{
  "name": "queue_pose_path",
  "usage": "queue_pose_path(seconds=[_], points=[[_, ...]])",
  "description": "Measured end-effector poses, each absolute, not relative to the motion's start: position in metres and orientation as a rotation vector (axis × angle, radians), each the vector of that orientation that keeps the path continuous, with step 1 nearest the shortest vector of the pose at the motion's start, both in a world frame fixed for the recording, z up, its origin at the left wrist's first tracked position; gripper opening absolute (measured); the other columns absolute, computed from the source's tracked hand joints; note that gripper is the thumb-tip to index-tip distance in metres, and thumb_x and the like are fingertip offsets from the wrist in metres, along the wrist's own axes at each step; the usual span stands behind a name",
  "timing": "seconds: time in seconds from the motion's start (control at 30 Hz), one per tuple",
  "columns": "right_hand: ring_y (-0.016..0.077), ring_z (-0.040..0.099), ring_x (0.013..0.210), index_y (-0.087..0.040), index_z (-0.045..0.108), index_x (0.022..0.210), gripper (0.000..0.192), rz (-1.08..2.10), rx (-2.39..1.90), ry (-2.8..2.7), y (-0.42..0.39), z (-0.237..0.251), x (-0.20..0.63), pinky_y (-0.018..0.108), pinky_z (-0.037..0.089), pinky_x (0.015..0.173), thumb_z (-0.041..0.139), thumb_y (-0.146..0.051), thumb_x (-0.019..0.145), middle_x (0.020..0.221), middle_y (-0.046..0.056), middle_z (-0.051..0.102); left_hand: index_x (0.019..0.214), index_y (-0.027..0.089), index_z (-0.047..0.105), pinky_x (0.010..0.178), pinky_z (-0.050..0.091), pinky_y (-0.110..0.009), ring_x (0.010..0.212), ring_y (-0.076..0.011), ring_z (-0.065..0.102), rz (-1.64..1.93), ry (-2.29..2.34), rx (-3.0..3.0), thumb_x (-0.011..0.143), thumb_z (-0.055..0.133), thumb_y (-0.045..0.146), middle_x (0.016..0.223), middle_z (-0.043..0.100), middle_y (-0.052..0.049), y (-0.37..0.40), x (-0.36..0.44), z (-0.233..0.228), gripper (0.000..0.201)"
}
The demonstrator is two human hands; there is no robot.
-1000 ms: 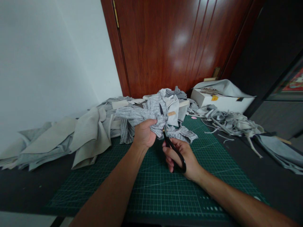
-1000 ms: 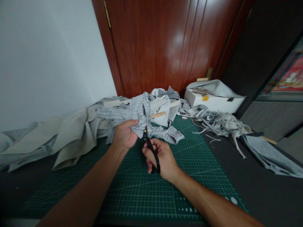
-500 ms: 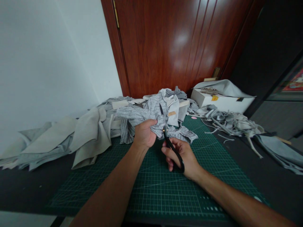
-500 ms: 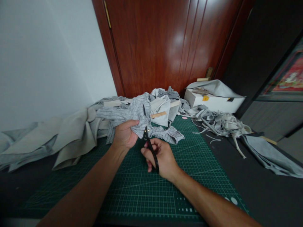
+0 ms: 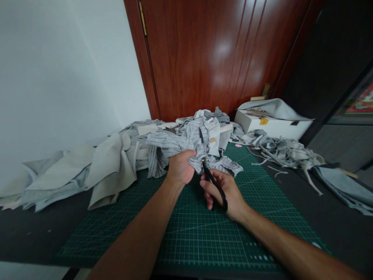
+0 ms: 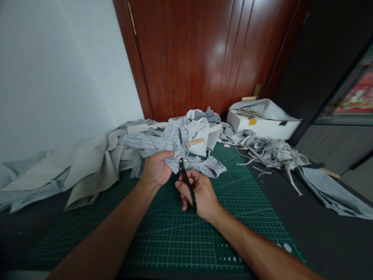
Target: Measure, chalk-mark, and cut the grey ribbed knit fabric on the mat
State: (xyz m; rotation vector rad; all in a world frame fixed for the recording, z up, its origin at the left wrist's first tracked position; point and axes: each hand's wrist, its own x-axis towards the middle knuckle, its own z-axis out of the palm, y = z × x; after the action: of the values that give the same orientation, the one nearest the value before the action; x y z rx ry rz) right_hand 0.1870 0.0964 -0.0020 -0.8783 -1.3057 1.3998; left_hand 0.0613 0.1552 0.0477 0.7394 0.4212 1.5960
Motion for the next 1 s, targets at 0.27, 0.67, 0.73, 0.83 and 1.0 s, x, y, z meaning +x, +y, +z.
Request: queue_pose_path(seconds=[0.27,0.67,0.73,0.83,1.0], points=[[0.0101,0.050,0.031,-0.019,0.060,0.091,0.037,1.362,-0.908,-1.371,0.0956,-0.0017,0.1887,0.018,0.040,0.035,0.084,-0.044,0.078,0.044,-0.010,0.057,0.099,0.020,0.078,0.098,0.056,-0.049,0.106,-0.0368,0.075,1.601,0.421,0.742,0.046,0.078,0.010,0.095,0.081,-0.004,0.1547,0.0625,0.0487,0.053],[0.0099,0.049,0.031,-0.020,0.059,0.090,0.037,1.358,-0.910,-1.370,0.0945,-0.0003,0.1877,0.018,0.039,0.034,0.083,-0.045,0.079,0.044,-0.011,0.056,0.096,0.020,0.077,0.098,0.056,-0.050,0.104,-0.0369,0.076,1.629,0.438,0.745,0.046,0.078,0.009,0.091,0.080,-0.003,0.1561,0.0618,0.0481,0.051],[0.0096,0.050,0.032,-0.020,0.059,0.090,0.036,1.354,-0.912,-1.377,0.0943,0.0006,0.1881,0.017,0.039,0.034,0.083,-0.045,0.079,0.045,-0.010,0.056,0.097,0.020,0.077,0.099,0.056,-0.049,0.105,-0.0363,0.076,1.632,0.438,0.749,0.047,0.077,0.008,0.093,0.080,-0.002,0.1555,0.0618,0.0486,0.052],[0.0092,0.049,0.031,-0.020,0.059,0.089,0.037,1.358,-0.906,-1.374,0.0945,0.0012,0.1877,0.017,0.041,0.034,0.083,-0.045,0.078,0.044,-0.011,0.056,0.098,0.021,0.078,0.100,0.056,-0.048,0.105,-0.0356,0.076,1.629,0.438,0.757,0.047,0.077,0.008,0.096,0.081,-0.002,0.1548,0.0620,0.0494,0.053],[0.0094,0.049,0.031,-0.019,0.060,0.088,0.039,1.377,-0.884,-1.323,0.0958,0.0000,0.1854,0.018,0.044,0.033,0.087,-0.044,0.075,0.044,-0.010,0.057,0.100,0.020,0.077,0.099,0.056,-0.048,0.105,-0.0359,0.076,1.614,0.444,0.757,0.047,0.077,0.008,0.098,0.081,-0.003,0.1544,0.0627,0.0485,0.054]])
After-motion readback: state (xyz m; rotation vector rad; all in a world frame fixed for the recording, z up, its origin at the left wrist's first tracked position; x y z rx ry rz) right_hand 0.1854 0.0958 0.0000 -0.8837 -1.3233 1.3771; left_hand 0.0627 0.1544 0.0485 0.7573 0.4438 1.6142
